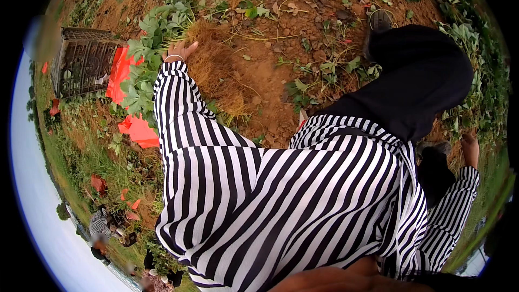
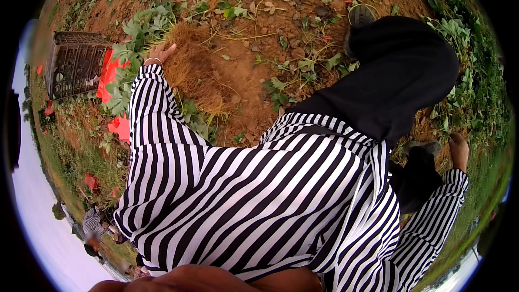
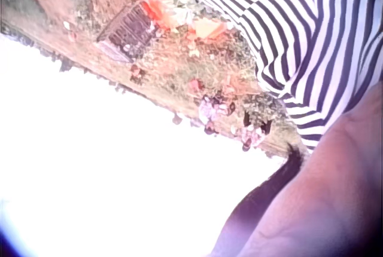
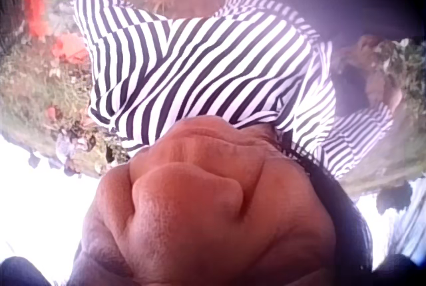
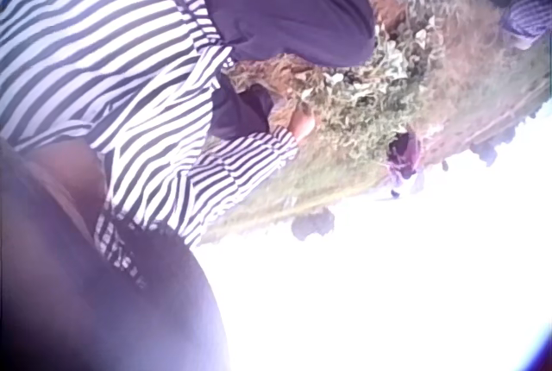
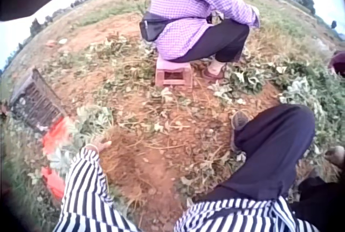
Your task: The person sits on the ground and repeatedly picks up leafy green plants, aligns them, and ties them into bundles using a thin string. The person places each completed bundle on the ground nearby.
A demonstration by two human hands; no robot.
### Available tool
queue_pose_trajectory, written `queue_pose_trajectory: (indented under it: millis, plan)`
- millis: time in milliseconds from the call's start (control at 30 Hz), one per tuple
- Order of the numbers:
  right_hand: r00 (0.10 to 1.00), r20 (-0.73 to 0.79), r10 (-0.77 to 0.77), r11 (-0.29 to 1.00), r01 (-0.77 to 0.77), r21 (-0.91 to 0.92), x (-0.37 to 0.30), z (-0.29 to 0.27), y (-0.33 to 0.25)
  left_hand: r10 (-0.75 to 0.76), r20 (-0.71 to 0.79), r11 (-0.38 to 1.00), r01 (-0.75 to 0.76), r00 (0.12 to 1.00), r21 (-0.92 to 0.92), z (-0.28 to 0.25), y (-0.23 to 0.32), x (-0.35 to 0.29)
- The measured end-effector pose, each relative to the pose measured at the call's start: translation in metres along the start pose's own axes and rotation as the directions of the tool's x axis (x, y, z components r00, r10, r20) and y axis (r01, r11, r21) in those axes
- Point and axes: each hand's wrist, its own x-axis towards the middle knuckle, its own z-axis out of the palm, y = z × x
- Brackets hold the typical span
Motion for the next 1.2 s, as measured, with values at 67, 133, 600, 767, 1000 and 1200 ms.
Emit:
queue_pose_trajectory:
  millis: [67, 133, 600, 767, 1000, 1200]
  plan:
    - [1.0, 0.0, -0.004, 1.0, 0.004, 0.008, 0.007, 0.002, 0.008, -0.017, 0.016, 0.999, 0.018, 1.0, -0.042, 0.002, -0.002, 0.003]
    - [1.0, -0.016, 0.012, 1.0, -0.012, 0.028, 0.006, 0.002, 0.014, -0.025, 0.043, 0.999, 0.026, 0.999, -0.023, -0.007, 0.005, 0.007]
    - [0.981, -0.141, 0.134, 0.956, -0.09, 0.278, -0.023, -0.015, 0.06, 0.125, -0.461, 0.969, -0.207, 0.879, -0.133, -0.054, 0.047, 0.0]
    - [0.972, -0.139, 0.192, 0.922, -0.13, 0.364, -0.022, -0.004, 0.076, 0.178, -0.65, 0.785, -0.505, 0.739, -0.359, -0.132, 0.199, -0.089]
    - [0.95, -0.055, 0.306, 0.85, -0.247, 0.465, 0.012, 0.036, 0.105, 0.606, -0.793, -0.042, -0.998, -0.069, 0.054, -0.216, 0.404, -0.324]
    - [0.965, -0.017, 0.261, 0.882, -0.231, 0.412, 0.067, 0.098, 0.12, 0.773, -0.385, -0.407, -0.86, -0.504, 0.309, -0.185, 0.525, -0.486]
